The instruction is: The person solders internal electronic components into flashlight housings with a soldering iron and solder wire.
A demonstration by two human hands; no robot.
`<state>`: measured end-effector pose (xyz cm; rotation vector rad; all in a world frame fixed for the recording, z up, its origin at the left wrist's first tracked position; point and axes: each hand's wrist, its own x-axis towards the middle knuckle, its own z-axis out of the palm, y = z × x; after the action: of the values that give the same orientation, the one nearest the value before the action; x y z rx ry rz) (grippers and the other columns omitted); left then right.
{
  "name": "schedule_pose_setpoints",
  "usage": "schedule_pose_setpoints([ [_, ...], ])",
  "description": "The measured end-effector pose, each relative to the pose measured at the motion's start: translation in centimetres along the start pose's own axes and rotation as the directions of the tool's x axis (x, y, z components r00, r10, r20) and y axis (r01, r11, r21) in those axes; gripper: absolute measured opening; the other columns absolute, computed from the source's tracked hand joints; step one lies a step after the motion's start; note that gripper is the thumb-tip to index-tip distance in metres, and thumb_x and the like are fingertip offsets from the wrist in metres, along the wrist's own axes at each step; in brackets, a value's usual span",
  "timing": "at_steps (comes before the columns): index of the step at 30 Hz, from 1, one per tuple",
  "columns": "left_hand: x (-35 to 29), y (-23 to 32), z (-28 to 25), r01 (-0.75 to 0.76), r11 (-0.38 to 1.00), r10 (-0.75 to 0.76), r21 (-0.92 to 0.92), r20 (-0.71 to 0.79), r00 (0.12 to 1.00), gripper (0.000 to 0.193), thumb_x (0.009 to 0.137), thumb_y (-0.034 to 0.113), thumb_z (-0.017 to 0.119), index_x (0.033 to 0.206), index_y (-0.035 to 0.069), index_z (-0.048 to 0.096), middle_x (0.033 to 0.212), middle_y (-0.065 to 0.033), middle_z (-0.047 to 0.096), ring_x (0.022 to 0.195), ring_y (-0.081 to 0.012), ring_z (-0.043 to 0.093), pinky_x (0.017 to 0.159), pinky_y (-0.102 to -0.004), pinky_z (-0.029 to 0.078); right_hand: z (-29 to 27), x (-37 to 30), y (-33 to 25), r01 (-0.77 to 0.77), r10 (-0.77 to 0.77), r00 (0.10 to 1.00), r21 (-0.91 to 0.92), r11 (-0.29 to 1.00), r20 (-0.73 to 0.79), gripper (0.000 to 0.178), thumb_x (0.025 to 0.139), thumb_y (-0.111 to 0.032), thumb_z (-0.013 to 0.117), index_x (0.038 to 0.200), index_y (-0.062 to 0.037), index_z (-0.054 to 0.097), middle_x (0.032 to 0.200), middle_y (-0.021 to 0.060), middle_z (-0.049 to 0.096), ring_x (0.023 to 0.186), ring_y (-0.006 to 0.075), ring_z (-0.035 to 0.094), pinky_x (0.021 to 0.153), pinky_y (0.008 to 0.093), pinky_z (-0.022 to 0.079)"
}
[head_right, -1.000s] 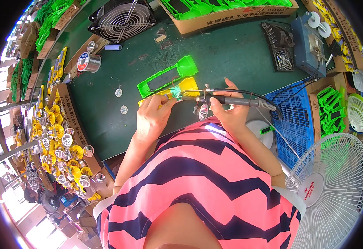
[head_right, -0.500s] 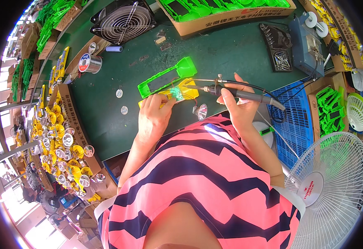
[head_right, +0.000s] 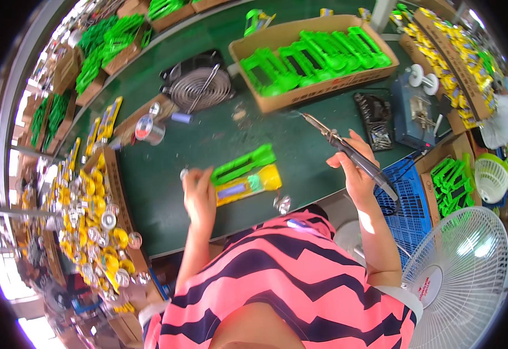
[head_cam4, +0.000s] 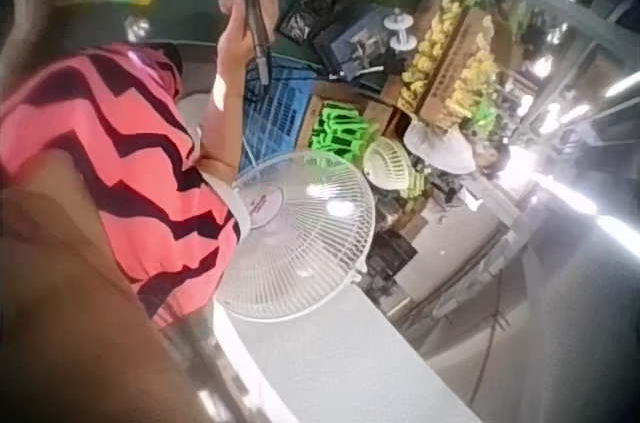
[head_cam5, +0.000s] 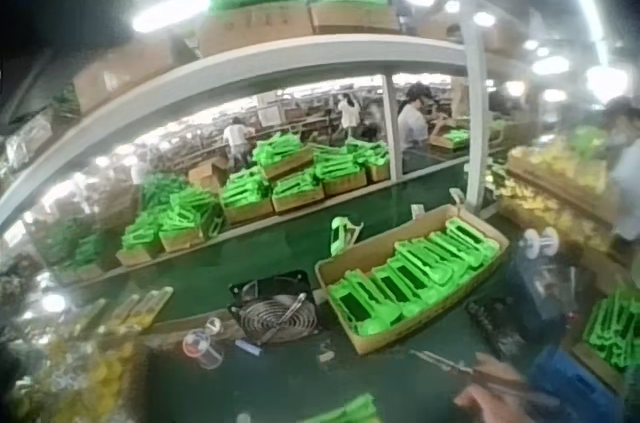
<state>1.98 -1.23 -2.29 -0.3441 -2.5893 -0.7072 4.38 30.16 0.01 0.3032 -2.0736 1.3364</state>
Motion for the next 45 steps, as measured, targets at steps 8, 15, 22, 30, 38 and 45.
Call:
schedule_pose_setpoints([
  [8, -2.0, -0.2, 1.3, -0.055, 0.97, 0.093, -0.235, 0.155, 0.984, 0.043, 0.059, 0.001, 0.074, 0.085, 0.004, 0.04, 0.103, -0.0198, 0.051, 0.093, -0.0349, 0.05, 0.081, -0.0423, 0.039, -0.3, 9.7, 4.6, 0.0, -0.008, 0.999, -0.215, 0.977, -0.038, 0.026, 0.083, -0.006, 0.057, 0.107, -0.0012, 0.048, 0.089, 0.0092, 0.064, 0.08, 0.0168, 0.063, 0.069, 0.0262, 0.049],
  [15, 16.3, -0.3, -6.2, 0.018, 0.992, -0.01, -0.128, 0.066, 0.998, 0.042, 0.063, 0.01, 0.074, 0.083, 0.004, 0.038, 0.078, -0.0166, 0.048, 0.072, -0.0317, 0.049, 0.061, -0.0402, 0.039, -0.5, 16.4, 13.3, -0.037, 0.148, 0.979, -0.602, 0.798, 0.137, 0.059, 0.067, -0.008, 0.07, 0.115, -0.0126, 0.035, 0.105, 0.0051, 0.06, 0.097, 0.0248, 0.057, 0.091, 0.0521, 0.028],
  [22, 33.1, -17.7, 3.7, 0.307, 0.933, -0.302, 0.188, -0.057, 0.952, 0.06, 0.062, 0.036, 0.075, 0.096, 0.004, 0.039, 0.087, -0.0194, 0.059, 0.083, -0.0368, 0.058, 0.07, -0.0419, 0.047, 1.8, 18.8, 14.1, -0.081, 0.361, 0.901, -0.724, 0.685, 0.241, 0.068, 0.066, -0.015, 0.07, 0.12, -0.02, 0.029, 0.109, 0.0032, 0.056, 0.102, 0.0272, 0.054, 0.096, 0.0612, 0.015],
  [30, 35.1, -20.1, 8.8, 0.119, 0.888, -0.306, 0.444, 0.378, 0.874, 0.069, 0.05, 0.059, 0.073, 0.092, 0.005, 0.065, 0.099, -0.0105, 0.062, 0.094, -0.0293, 0.058, 0.079, -0.0396, 0.048, -0.8, 19.3, 16.9, 0.031, 0.282, 0.911, -0.733, 0.679, 0.3, 0.07, 0.067, 0.001, 0.063, 0.126, -0.0172, 0.031, 0.118, 0.0053, 0.052, 0.071, 0.016, 0.056, 0.083, 0.0359, 0.038],
  [38, 22.7, -17.7, -21.3, -0.074, 0.553, -0.31, 0.83, 0.287, 0.907, 0.021, 0.077, 0.023, 0.054, 0.089, 0.007, 0.06, 0.081, -0.0137, 0.062, 0.079, -0.0315, 0.06, 0.064, -0.0414, 0.048, -3.7, 20.5, 20.9, 0.074, 0.135, 0.933, -0.545, 0.835, 0.335, 0.049, 0.079, 0.002, 0.053, 0.125, -0.0126, 0.045, 0.117, -0.0011, 0.052, 0.064, 0.0058, 0.036, 0.063, 0.0181, 0.036],
  [45, 2.0, -26.2, -33.9, 0.188, 0.555, -0.764, 0.81, 0.408, 0.5, 0.061, 0.062, -0.008, 0.059, 0.115, 0.02, 0.054, 0.121, -0.0137, 0.048, 0.1, -0.0321, 0.054, 0.082, -0.0391, 0.045, -2.5, 15.4, 7.4, -0.14, 0.206, 0.937, -0.236, 0.962, 0.281, 0.026, 0.087, -0.006, 0.047, 0.112, -0.0008, 0.051, 0.116, 0.0034, 0.052, 0.073, 0.0074, 0.042, 0.071, 0.02, 0.037],
])
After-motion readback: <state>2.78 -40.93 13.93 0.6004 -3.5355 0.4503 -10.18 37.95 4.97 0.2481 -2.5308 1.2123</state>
